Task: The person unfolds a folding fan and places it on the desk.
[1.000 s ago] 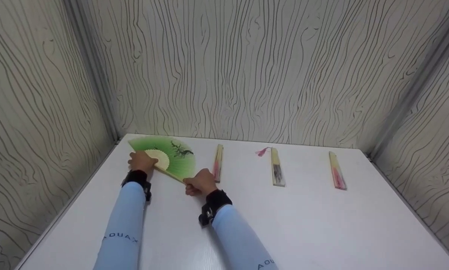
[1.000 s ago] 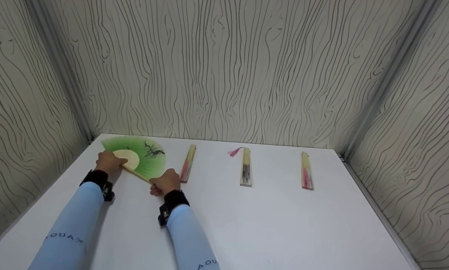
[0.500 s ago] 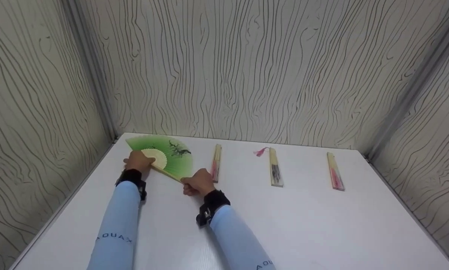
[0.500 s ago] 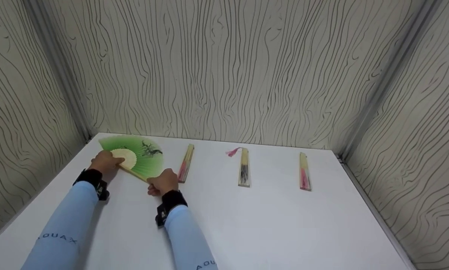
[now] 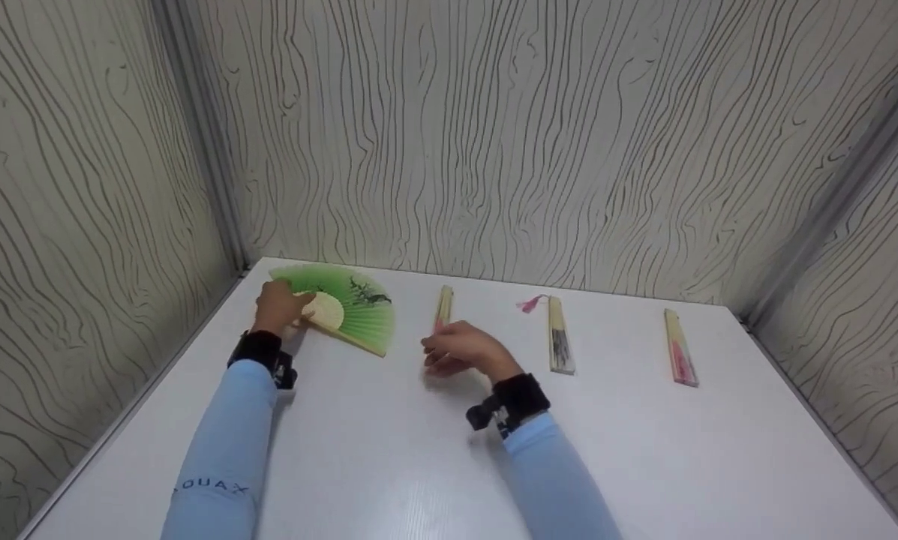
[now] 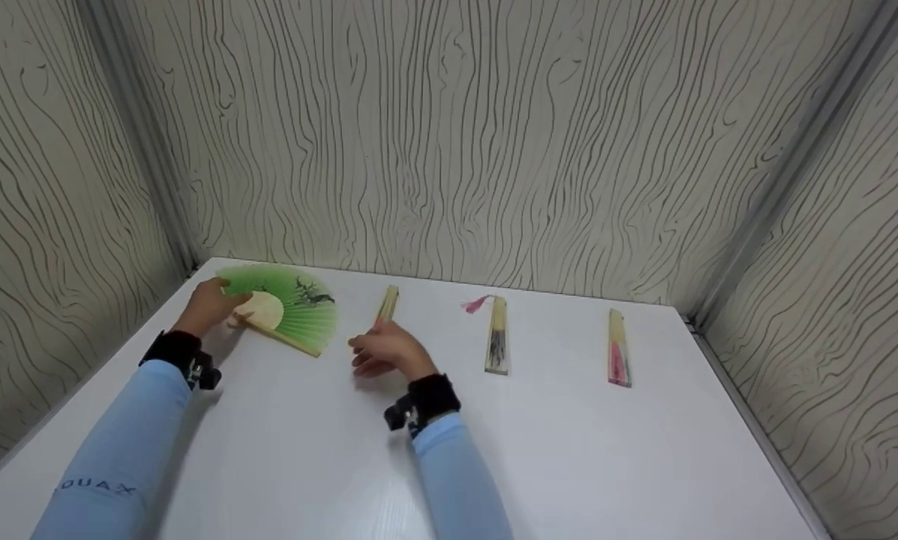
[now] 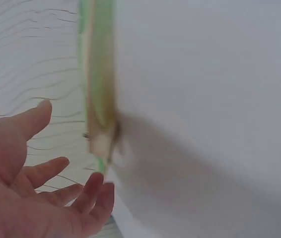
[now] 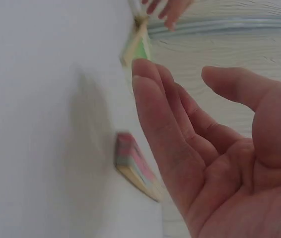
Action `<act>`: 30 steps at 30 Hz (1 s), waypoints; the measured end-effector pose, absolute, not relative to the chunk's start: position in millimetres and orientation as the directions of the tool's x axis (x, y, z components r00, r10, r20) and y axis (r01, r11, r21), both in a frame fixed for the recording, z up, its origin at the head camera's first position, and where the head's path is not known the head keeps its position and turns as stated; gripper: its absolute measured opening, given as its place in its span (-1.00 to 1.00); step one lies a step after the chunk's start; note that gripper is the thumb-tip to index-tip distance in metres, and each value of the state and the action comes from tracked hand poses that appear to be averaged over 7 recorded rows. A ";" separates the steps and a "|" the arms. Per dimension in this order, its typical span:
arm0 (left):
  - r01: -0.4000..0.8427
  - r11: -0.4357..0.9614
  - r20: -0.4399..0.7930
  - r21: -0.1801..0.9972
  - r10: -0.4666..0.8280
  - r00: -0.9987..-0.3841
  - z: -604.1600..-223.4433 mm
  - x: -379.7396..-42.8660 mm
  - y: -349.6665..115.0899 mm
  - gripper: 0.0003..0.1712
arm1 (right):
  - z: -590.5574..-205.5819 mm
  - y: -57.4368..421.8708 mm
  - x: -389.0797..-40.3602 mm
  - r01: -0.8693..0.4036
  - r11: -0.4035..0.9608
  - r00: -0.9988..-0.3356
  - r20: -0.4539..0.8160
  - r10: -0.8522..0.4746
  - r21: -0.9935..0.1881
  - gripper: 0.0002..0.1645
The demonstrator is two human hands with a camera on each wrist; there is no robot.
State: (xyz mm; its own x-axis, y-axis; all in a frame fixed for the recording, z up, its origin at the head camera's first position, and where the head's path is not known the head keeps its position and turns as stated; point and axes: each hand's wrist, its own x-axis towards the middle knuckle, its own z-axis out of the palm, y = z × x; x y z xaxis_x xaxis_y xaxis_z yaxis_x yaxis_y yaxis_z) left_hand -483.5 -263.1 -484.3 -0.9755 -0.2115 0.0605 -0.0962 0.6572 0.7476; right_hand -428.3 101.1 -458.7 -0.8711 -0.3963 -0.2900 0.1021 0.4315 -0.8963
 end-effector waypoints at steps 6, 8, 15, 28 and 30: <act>-0.015 0.682 0.168 0.731 -0.201 -0.965 -444.3 -454.7 -201.5 -0.20 | -434.8 156.3 -430.2 -0.165 0.572 -0.972 0.032 -0.235 -0.804 -0.60; 0.062 0.697 0.265 0.714 -0.187 -0.946 -438.2 -449.2 -175.6 -0.22 | -433.3 163.9 -431.1 -0.226 0.639 -0.974 0.150 -0.172 -0.735 -0.53; 0.302 0.756 0.524 0.580 -0.064 -0.849 -440.9 -435.7 -94.6 -0.24 | -445.0 161.6 -438.1 -0.364 0.819 -0.909 0.362 -0.208 -0.444 -0.26; 0.286 0.824 0.043 0.489 0.305 -0.952 -486.6 -425.6 -34.0 -0.31 | -488.8 139.2 -439.0 -0.419 0.839 -0.908 0.135 -0.397 -0.346 -0.28; 0.270 0.820 0.009 0.504 0.308 -0.951 -486.1 -422.5 -34.3 -0.45 | -488.9 138.8 -439.4 -0.416 0.833 -0.907 0.103 -0.408 -0.366 -0.29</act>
